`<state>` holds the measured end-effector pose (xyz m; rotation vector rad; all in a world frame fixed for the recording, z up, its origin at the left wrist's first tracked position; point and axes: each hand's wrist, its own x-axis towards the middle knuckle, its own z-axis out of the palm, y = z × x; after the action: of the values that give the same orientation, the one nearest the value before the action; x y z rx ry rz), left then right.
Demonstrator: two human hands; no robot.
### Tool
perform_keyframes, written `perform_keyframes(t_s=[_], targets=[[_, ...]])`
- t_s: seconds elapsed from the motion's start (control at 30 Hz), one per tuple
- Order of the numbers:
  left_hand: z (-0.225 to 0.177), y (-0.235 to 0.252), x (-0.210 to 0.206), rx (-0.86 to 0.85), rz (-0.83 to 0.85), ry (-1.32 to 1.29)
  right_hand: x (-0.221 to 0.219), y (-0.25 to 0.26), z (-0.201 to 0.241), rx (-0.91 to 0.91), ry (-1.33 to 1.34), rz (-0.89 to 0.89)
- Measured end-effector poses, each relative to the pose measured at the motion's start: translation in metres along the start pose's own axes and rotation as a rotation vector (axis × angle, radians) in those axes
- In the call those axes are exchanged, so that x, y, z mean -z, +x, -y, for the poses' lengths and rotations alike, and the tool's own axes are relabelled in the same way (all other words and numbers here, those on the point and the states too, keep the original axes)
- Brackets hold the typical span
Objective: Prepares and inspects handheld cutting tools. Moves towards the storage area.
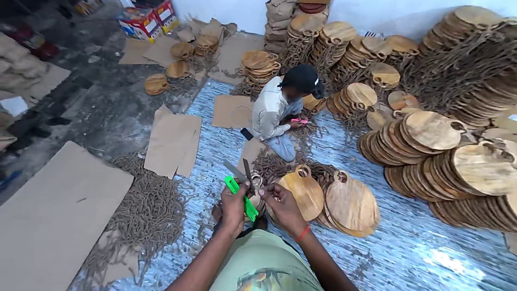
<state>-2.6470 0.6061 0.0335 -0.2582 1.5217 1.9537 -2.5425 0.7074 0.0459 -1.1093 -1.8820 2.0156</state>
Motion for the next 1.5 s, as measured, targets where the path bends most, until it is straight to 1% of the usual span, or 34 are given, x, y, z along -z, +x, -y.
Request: perform_keyframes(t_s=[0.1,0.23,0.37,0.43,0.5,0.57,0.63,0.73,0.87,1.0,1.17,1.3,1.43,1.5], targets=[[0.000,0.002,-0.009,-0.014,-0.027,0.014,-0.004,0.009,0.002,0.032,-0.037,-0.023],[-0.001,0.002,-0.015,-0.023,-0.022,0.033,-0.004,0.018,0.005,0.034,-0.073,-0.023],[-0.004,0.003,-0.020,0.004,-0.023,-0.014,-0.003,0.023,0.007,0.032,-0.071,-0.056],[-0.010,0.001,-0.021,0.054,-0.028,-0.068,0.002,0.024,0.009,0.012,-0.022,-0.081],[-0.017,0.003,-0.020,0.108,-0.047,-0.150,0.013,0.022,0.007,-0.010,0.094,-0.095],[-0.027,0.012,-0.015,0.143,-0.067,-0.230,0.029,0.015,0.004,-0.025,0.192,-0.053],[-0.037,0.023,-0.009,0.162,-0.082,-0.339,0.046,0.002,0.000,-0.049,0.217,0.046],[-0.052,0.032,-0.002,0.184,-0.050,-0.486,0.061,-0.021,-0.008,-0.103,0.240,0.159],[-0.064,0.034,-0.004,0.184,0.012,-0.572,0.067,-0.033,-0.015,-0.103,0.248,0.171],[-0.066,0.033,-0.010,0.194,0.044,-0.612,0.067,-0.028,-0.020,-0.084,0.225,0.125],[-0.063,0.030,-0.015,0.196,0.075,-0.617,0.063,-0.026,-0.018,-0.109,0.208,0.115],[-0.060,0.029,-0.016,0.192,0.091,-0.599,0.059,-0.025,-0.017,-0.078,0.198,0.108],[-0.057,0.030,-0.016,0.180,0.088,-0.571,0.057,-0.023,-0.011,-0.049,0.096,0.092],[-0.056,0.033,-0.014,0.178,0.093,-0.599,0.057,-0.023,-0.009,-0.041,0.069,0.087]])
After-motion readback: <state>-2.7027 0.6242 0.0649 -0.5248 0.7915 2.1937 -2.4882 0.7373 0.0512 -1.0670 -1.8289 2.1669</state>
